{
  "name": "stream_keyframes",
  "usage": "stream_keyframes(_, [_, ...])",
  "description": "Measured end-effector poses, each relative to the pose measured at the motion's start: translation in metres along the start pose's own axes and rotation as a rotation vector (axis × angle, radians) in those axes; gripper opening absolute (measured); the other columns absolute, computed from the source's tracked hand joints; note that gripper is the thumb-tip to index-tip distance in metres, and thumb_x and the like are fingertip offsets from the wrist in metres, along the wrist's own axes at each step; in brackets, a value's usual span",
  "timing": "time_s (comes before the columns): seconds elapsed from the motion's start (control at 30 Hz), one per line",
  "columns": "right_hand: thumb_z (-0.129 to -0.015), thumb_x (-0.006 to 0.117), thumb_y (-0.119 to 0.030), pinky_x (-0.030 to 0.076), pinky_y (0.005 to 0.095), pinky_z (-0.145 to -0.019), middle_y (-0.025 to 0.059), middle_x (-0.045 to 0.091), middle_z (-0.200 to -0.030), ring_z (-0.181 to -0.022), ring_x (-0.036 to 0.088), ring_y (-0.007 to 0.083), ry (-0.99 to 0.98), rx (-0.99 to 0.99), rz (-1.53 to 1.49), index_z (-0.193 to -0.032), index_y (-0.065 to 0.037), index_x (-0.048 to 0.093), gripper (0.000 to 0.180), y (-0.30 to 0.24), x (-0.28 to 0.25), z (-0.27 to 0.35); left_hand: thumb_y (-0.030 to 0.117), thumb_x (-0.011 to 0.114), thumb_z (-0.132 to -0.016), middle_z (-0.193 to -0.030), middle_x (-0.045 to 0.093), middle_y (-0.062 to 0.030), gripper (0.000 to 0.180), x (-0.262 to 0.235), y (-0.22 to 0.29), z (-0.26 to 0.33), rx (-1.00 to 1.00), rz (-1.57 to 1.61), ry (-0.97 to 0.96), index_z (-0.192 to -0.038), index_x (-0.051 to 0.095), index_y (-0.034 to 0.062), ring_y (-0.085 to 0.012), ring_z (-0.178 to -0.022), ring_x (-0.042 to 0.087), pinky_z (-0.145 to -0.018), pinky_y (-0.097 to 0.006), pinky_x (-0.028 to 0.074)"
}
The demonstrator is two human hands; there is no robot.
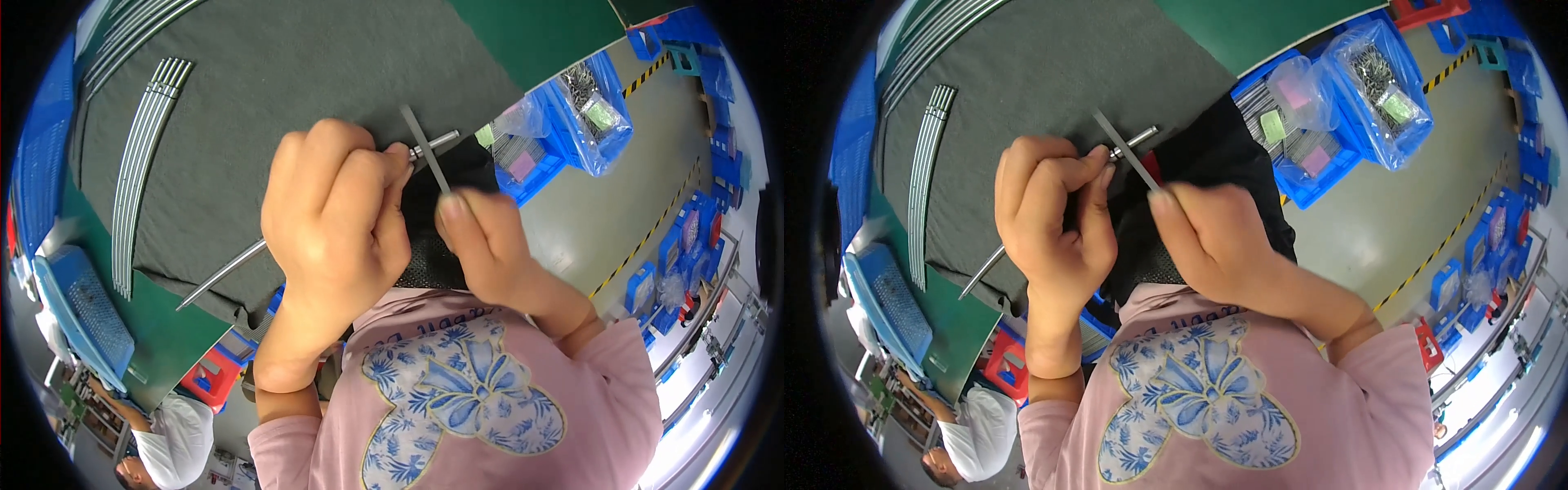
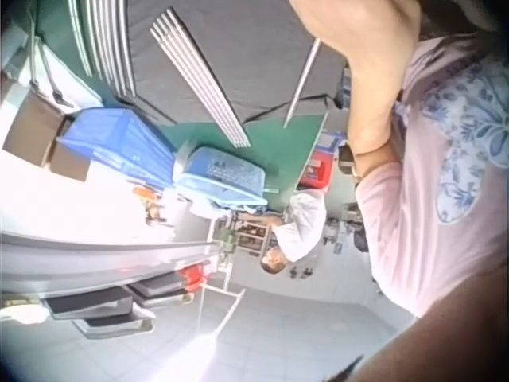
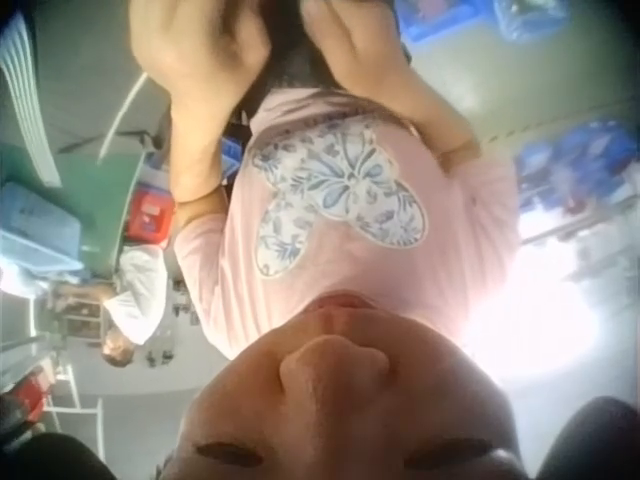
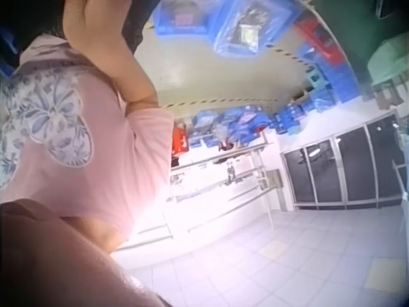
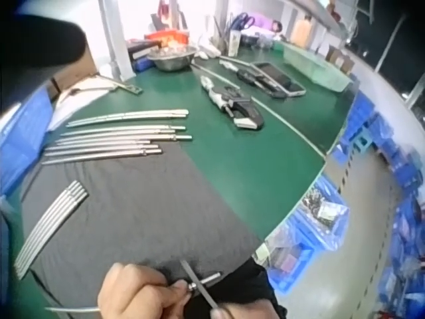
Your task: Filing and smoothing the ends of thin metal rods at a manufacturing workbench.
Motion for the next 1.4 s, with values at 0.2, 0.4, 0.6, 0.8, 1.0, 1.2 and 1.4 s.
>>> stream_keyframes(0.2, [-0.090,0.045,-0.013,0.031,0.0361,-0.041,0.0154,0.042,-0.048,-0.042,0.046,0.0312,-0.050,0.078,-0.016,-0.067,0.000,0.048,0.026,0.002,-0.001,0.007,-0.003,0.065,-0.059,-0.068,0.048,-0.0064,0.013,0.001,-0.001,0.000,-0.004,0.005,-0.003,-0.067,0.055,0.0024,-0.0223,-0.056,0.043,-0.047,-0.031,0.035])
stream_keyframes(0.4, [-0.090,0.044,-0.014,0.032,0.0352,-0.042,0.0151,0.043,-0.051,-0.042,0.043,0.0298,-0.034,0.021,-0.089,-0.068,0.000,0.048,0.026,-0.003,0.002,-0.015,-0.002,0.065,-0.058,-0.068,0.048,-0.0065,0.014,0.000,-0.001,0.000,0.001,-0.021,-0.009,-0.066,0.055,0.0028,-0.0223,-0.056,0.043,-0.047,-0.031,0.035])
stream_keyframes(0.6, [-0.089,0.045,-0.011,0.033,0.0327,-0.042,0.0114,0.040,-0.049,-0.041,0.042,0.0235,0.028,-0.083,-0.040,-0.070,0.000,0.051,0.023,0.010,0.003,0.000,-0.002,0.064,-0.058,-0.069,0.048,-0.0061,0.013,0.001,0.000,0.000,0.017,-0.004,0.005,-0.067,0.055,0.0035,-0.0229,-0.056,0.043,-0.047,-0.032,0.035])
stream_keyframes(0.8, [-0.089,0.045,-0.012,0.033,0.0325,-0.041,0.0117,0.041,-0.050,-0.040,0.044,0.0244,0.059,-0.092,-0.061,-0.069,0.000,0.050,0.023,0.020,0.007,0.008,-0.001,0.064,-0.059,-0.069,0.048,-0.0060,0.013,0.001,-0.003,0.000,-0.015,0.002,0.000,-0.067,0.056,0.0041,-0.0230,-0.057,0.043,-0.047,-0.032,0.036])
stream_keyframes(1.0, [-0.087,0.046,-0.012,0.036,0.0343,-0.043,0.0133,0.045,-0.052,-0.045,0.048,0.0310,0.072,-0.189,0.011,-0.072,-0.001,0.053,0.021,0.004,0.007,-0.011,-0.001,0.064,-0.058,-0.069,0.048,-0.0056,0.013,-0.001,-0.002,-0.001,0.006,-0.012,0.002,-0.067,0.056,0.0042,-0.0226,-0.057,0.043,-0.047,-0.032,0.036])
stream_keyframes(1.2, [-0.087,0.046,-0.011,0.035,0.0349,-0.042,0.0134,0.045,-0.053,-0.046,0.048,0.0309,0.072,-0.237,0.064,-0.066,-0.001,0.049,0.023,0.003,0.003,-0.016,-0.001,0.064,-0.058,-0.068,0.047,-0.0054,0.013,0.001,-0.001,0.001,0.011,-0.025,0.000,-0.066,0.055,0.0042,-0.0223,-0.056,0.043,-0.047,-0.031,0.035])
stream_keyframes(1.4, [-0.088,0.047,-0.013,0.035,0.0354,-0.042,0.0156,0.047,-0.053,-0.046,0.049,0.0327,0.051,-0.107,0.059,-0.065,-0.001,0.048,0.026,0.020,0.005,0.009,-0.001,0.064,-0.057,-0.069,0.047,-0.0057,0.014,0.002,-0.001,0.002,-0.010,-0.019,-0.023,-0.066,0.055,0.0038,-0.0224,-0.056,0.043,-0.046,-0.031,0.035])
Point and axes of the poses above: each hand's wrist, its own z-axis away from the middle knuckle, its own x-axis out of the palm, y = z × x, the point moved 9 cm from there along -z, towards the middle knuckle
